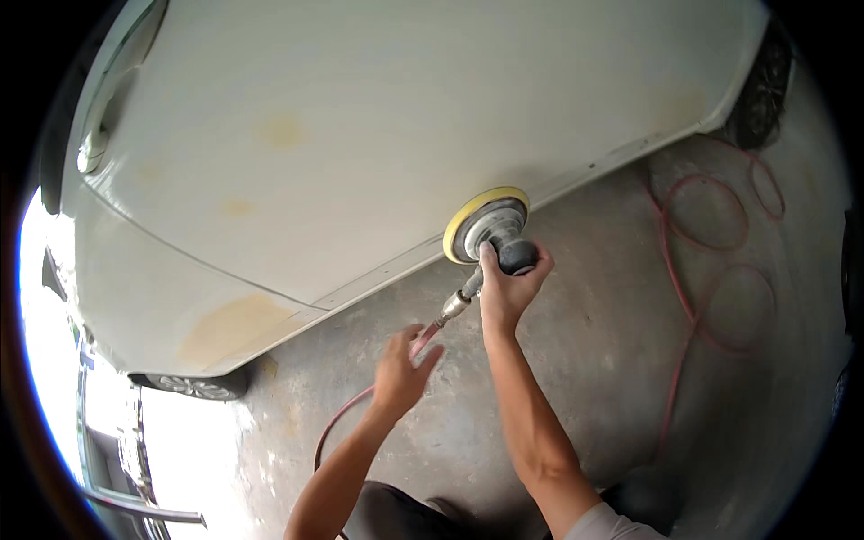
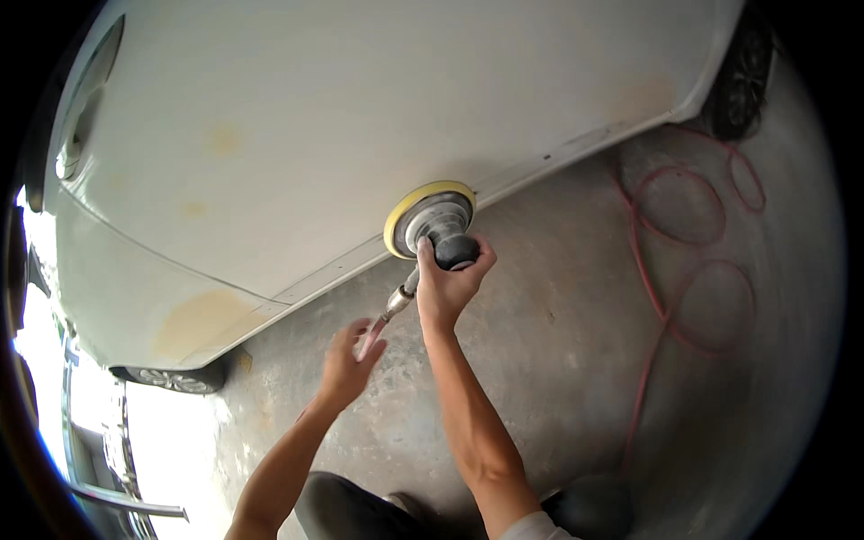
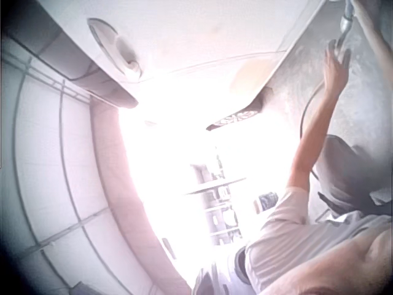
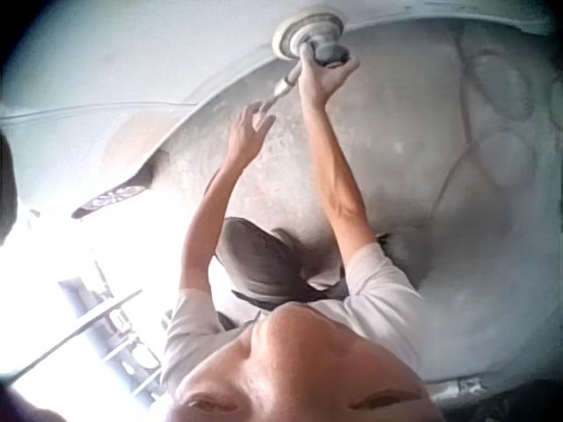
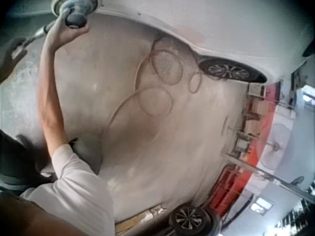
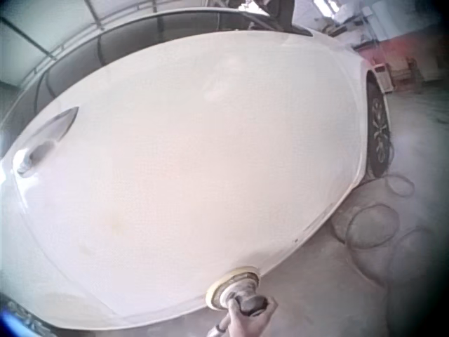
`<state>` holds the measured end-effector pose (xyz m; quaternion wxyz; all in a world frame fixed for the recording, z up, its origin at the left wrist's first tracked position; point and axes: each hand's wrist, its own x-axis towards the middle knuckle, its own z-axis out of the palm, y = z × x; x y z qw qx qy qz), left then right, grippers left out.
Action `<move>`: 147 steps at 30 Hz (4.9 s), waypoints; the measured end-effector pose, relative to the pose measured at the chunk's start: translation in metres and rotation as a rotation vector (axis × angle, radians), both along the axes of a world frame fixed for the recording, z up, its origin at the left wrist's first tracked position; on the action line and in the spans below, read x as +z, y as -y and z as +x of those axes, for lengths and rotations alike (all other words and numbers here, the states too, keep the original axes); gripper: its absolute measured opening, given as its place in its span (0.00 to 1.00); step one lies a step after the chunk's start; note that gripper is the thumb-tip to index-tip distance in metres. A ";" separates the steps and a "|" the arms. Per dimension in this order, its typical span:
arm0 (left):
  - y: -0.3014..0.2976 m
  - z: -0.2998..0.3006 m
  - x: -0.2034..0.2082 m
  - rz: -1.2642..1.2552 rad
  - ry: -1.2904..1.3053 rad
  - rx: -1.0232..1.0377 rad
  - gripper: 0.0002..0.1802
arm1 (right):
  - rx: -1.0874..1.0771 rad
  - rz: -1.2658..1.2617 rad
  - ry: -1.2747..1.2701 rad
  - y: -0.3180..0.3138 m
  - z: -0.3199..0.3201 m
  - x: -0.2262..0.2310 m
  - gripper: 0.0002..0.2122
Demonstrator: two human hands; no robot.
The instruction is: The person uses a pneumatic orbital polisher to sand the side panels of a white car. They briefly stop to swap the sanding disc for a fresh one, then resume polishing the same area.
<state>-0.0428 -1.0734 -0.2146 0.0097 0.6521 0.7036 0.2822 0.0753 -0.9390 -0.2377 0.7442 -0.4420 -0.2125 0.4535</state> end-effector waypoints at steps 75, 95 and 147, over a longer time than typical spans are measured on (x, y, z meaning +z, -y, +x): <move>-0.103 0.011 -0.019 -0.152 0.031 -0.176 0.36 | -0.173 0.499 0.565 -0.044 -0.011 0.058 0.33; -0.090 0.039 0.043 0.156 0.621 -0.351 0.28 | -0.154 0.548 0.792 -0.024 -0.008 0.163 0.29; -0.134 0.094 0.168 0.129 0.700 -0.344 0.35 | -0.286 0.706 1.213 -0.072 0.041 0.330 0.27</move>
